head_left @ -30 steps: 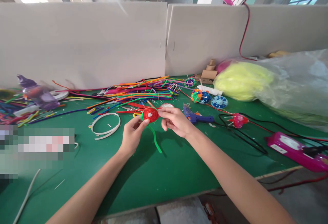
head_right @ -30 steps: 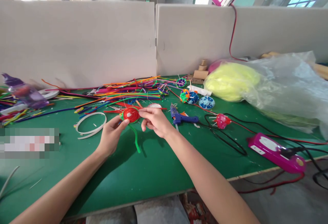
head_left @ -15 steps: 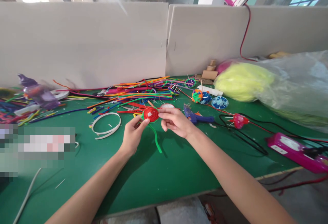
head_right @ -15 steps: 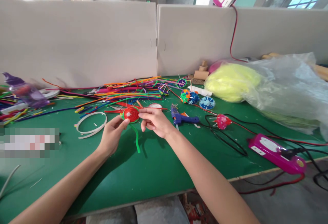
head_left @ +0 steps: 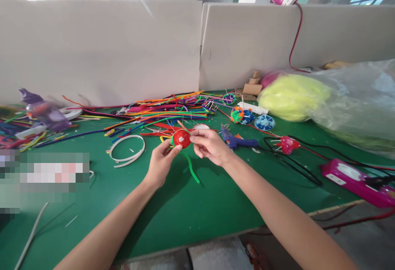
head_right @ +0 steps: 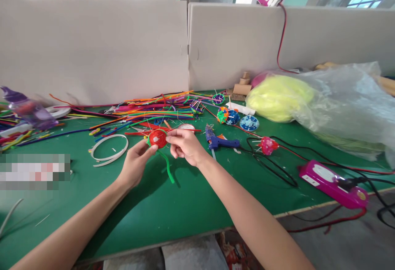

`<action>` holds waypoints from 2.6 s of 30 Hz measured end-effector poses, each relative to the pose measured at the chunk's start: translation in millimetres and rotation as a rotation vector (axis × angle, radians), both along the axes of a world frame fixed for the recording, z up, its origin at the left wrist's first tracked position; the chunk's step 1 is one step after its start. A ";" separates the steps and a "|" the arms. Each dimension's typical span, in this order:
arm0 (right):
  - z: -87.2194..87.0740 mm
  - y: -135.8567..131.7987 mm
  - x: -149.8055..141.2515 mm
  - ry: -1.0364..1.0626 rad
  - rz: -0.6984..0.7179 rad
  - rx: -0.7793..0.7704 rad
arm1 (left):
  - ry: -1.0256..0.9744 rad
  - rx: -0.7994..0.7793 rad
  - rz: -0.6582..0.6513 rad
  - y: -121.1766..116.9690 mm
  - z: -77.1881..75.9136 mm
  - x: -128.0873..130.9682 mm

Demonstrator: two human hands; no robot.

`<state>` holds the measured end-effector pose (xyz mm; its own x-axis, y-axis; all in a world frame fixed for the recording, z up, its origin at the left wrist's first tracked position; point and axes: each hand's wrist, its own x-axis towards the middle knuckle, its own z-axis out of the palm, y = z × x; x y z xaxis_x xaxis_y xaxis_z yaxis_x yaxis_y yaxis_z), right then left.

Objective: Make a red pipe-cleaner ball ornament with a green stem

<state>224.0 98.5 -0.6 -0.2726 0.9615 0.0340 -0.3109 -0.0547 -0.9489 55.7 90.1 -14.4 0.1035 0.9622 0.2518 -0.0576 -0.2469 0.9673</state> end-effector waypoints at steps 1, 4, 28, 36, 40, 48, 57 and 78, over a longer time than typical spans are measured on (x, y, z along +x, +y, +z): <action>0.3 -0.3 -0.2 -0.005 -0.004 0.000 | -0.009 -0.002 0.010 0.3 -0.4 0.2; 1.4 -1.3 -1.3 -0.004 0.000 0.006 | -0.030 0.004 0.054 1.9 -2.3 -0.1; 0.1 -3.5 -11.3 -0.101 -0.043 0.211 | -0.228 -0.117 -0.003 4.4 -6.6 1.8; 1.5 -4.9 -10.5 -0.098 -0.069 0.184 | -0.161 -0.090 -0.005 6.0 -8.1 -0.6; 2.3 -4.8 -8.3 -0.078 -0.056 0.173 | -0.147 -0.092 -0.004 5.9 -8.5 -1.4; 3.2 -5.7 -8.7 -0.100 -0.057 0.184 | -0.143 -0.103 -0.005 5.8 -7.6 -1.5; 1.4 -5.1 -9.6 -0.107 -0.075 0.188 | -0.151 -0.108 -0.017 5.6 -9.3 -1.1; 3.6 -4.4 -6.9 -0.160 -0.108 0.164 | -0.128 -0.113 -0.016 3.8 -6.7 -1.2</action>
<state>217.1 94.1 3.0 -0.1832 0.9705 0.1565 -0.1522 0.1293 -0.9799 54.5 93.9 -21.1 0.0931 0.9836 0.1545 -0.1855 -0.1353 0.9733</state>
